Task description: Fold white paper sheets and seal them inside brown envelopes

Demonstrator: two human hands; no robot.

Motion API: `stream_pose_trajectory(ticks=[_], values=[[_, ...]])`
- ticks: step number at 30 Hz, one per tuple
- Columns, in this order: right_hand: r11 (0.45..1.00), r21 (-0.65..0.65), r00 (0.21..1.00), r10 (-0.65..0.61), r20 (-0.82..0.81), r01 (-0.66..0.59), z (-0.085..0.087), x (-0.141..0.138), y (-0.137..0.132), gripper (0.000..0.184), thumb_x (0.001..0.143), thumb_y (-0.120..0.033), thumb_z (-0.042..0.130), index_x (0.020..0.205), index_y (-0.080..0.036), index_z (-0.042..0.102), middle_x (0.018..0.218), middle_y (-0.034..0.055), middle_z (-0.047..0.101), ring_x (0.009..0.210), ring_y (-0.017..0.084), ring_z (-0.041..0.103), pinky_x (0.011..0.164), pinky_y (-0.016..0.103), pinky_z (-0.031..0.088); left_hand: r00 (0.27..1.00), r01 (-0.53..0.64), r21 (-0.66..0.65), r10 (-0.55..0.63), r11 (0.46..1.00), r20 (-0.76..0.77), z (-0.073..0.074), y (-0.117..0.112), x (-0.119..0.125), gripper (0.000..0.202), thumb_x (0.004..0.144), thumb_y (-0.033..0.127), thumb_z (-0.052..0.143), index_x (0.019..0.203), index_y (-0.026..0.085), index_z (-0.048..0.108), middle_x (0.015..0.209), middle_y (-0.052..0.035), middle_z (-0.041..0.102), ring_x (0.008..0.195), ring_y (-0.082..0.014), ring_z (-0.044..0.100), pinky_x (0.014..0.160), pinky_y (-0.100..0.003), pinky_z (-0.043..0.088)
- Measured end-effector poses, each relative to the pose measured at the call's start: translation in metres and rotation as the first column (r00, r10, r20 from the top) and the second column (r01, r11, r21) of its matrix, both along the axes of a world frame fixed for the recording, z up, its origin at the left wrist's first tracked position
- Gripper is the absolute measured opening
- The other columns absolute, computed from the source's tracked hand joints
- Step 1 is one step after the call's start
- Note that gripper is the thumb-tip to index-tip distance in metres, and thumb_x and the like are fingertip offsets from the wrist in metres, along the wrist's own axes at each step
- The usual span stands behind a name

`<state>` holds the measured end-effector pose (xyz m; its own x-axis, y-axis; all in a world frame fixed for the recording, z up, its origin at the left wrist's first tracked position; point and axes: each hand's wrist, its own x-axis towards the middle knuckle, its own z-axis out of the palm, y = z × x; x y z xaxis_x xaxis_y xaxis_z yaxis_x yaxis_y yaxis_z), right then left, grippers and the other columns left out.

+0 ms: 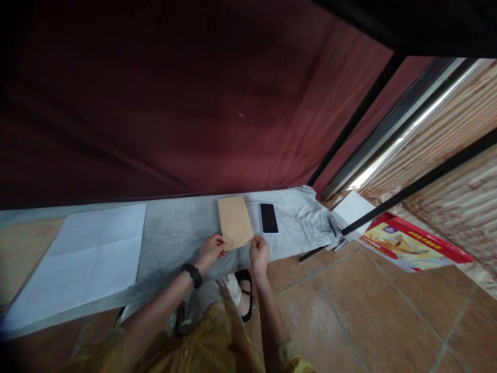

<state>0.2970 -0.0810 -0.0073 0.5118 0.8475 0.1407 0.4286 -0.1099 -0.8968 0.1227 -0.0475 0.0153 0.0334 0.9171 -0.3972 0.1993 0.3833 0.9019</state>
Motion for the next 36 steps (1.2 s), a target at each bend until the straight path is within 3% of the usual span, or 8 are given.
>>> stream_pose_trajectory(ticks=[3,7,12,18,26,28,32,36], values=[[0.999,-0.050,0.998,-0.017,0.056,0.020,-0.002,0.003,0.001,0.044,0.087,-0.044,0.048,0.104,-0.013,0.074,0.097,0.0142,0.076,0.088,0.025,0.070,0.079,0.033,0.052,0.999,0.004,0.001,-0.004,1.000,-0.049,-0.005,0.003,0.003,0.008,0.082,0.018,0.064,0.082,0.019,0.056,0.053,0.0072,0.056,0.045,-0.0100,0.057,0.047,-0.019,0.042],[0.993,-0.118,0.998,-0.020,0.053,0.027,0.000,0.007,0.005,0.044,0.085,-0.042,0.052,0.109,-0.011,0.073,0.084,0.0115,0.075,0.076,0.024,0.070,0.069,0.031,0.052,0.993,0.020,0.019,-0.018,1.000,-0.118,-0.008,0.004,0.004,0.008,0.082,0.015,0.062,0.085,0.019,0.056,0.051,0.0073,0.056,0.045,-0.0115,0.057,0.048,-0.020,0.041],[0.990,-0.138,1.000,0.016,-0.005,-0.017,0.005,0.010,0.006,0.035,0.083,-0.039,0.057,0.099,-0.014,0.074,0.075,0.0065,0.073,0.062,0.020,0.066,0.059,0.027,0.050,0.976,0.049,0.054,-0.036,0.997,-0.215,0.000,0.004,0.004,0.009,0.083,0.013,0.061,0.089,0.019,0.058,0.057,0.0057,0.060,0.046,-0.0111,0.059,0.049,-0.020,0.040],[0.992,-0.123,0.999,0.035,0.024,-0.031,0.007,0.009,0.003,0.034,0.083,-0.037,0.056,0.099,-0.012,0.074,0.072,0.0061,0.071,0.060,0.019,0.063,0.059,0.027,0.049,0.927,0.103,0.092,-0.062,0.990,-0.370,0.011,0.002,0.007,0.018,0.087,0.015,0.059,0.104,0.018,0.061,0.067,0.0019,0.066,0.050,-0.0122,0.061,0.051,-0.022,0.039],[0.991,-0.131,0.987,0.043,0.154,-0.023,0.002,0.012,0.004,0.038,0.082,-0.038,0.052,0.099,-0.012,0.074,0.079,0.0097,0.073,0.074,0.023,0.066,0.071,0.031,0.049,0.798,0.184,0.082,-0.100,0.979,-0.595,0.019,-0.007,0.014,0.043,0.093,0.017,0.055,0.135,0.019,0.051,0.102,-0.0098,0.074,0.092,-0.0207,0.071,0.075,-0.028,0.048],[0.991,-0.133,0.982,0.057,0.178,-0.033,-0.001,0.013,0.004,0.041,0.082,-0.038,0.050,0.101,-0.011,0.074,0.084,0.0118,0.074,0.078,0.024,0.066,0.075,0.032,0.049,0.705,0.299,0.103,-0.147,0.949,-0.694,0.020,-0.015,0.016,0.043,0.095,0.017,0.052,0.138,0.020,0.048,0.108,-0.0103,0.072,0.096,-0.0201,0.070,0.078,-0.028,0.050],[0.990,-0.139,0.977,0.060,0.203,-0.031,-0.004,0.012,0.003,0.042,0.083,-0.037,0.048,0.103,-0.011,0.073,0.094,0.0155,0.075,0.086,0.026,0.067,0.081,0.034,0.049,0.433,0.582,0.121,-0.181,0.804,-0.883,0.020,-0.031,0.021,0.031,0.099,0.014,0.043,0.127,0.014,0.056,0.117,-0.0155,0.066,0.101,-0.0223,0.069,0.082,-0.031,0.052],[0.989,-0.143,0.974,0.051,0.222,-0.019,-0.005,0.011,0.003,0.042,0.084,-0.036,0.046,0.103,-0.011,0.073,0.101,0.0175,0.074,0.091,0.027,0.067,0.085,0.035,0.048,0.371,0.647,0.128,-0.164,0.752,-0.914,0.017,-0.038,0.025,0.035,0.095,0.004,0.041,0.126,0.008,0.057,0.119,-0.0201,0.063,0.105,-0.0257,0.068,0.085,-0.036,0.053]])
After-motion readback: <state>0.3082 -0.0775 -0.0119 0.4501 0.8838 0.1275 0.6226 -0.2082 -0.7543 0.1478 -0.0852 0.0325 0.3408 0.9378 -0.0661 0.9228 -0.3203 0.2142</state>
